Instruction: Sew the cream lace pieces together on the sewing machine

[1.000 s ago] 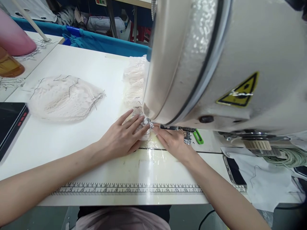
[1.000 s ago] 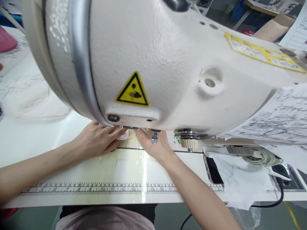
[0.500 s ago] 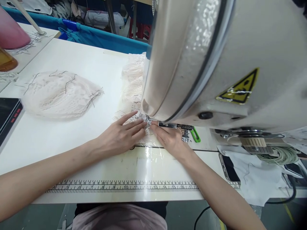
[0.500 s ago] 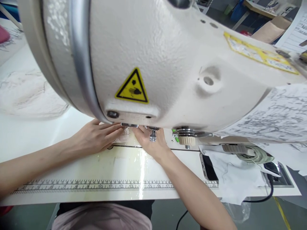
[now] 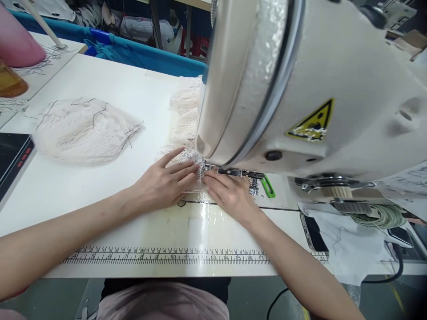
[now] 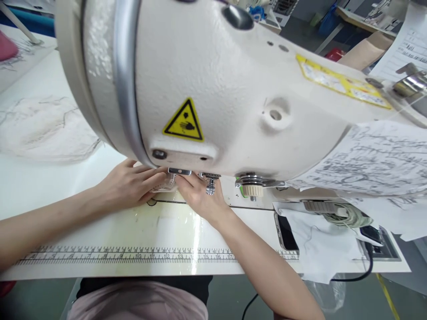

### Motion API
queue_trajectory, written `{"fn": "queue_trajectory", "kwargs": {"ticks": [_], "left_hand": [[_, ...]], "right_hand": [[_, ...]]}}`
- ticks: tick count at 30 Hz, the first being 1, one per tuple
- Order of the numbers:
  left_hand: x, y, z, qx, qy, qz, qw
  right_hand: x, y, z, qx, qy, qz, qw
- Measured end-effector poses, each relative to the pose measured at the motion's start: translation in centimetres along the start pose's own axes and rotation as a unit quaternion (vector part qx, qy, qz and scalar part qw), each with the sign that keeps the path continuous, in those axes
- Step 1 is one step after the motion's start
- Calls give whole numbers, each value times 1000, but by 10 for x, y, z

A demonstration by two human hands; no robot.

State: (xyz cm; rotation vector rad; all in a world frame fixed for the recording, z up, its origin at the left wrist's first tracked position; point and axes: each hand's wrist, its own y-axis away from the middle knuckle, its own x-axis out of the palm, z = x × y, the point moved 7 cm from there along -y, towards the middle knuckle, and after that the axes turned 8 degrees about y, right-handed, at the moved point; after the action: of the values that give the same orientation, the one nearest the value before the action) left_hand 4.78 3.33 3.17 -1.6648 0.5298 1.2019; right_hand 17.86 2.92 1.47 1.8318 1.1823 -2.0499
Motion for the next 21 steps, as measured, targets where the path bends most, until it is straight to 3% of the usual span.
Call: {"fn": "queue_trajectory", "kwargs": {"ticks": [11, 21], "left_hand": [[-13, 3, -15, 116, -51, -57, 990], [-14, 7, -20, 144, -56, -45, 987]], "right_hand": [[-20, -2, 18, -79, -90, -58, 991], [-30, -4, 23, -125, -148, -106, 975]]}}
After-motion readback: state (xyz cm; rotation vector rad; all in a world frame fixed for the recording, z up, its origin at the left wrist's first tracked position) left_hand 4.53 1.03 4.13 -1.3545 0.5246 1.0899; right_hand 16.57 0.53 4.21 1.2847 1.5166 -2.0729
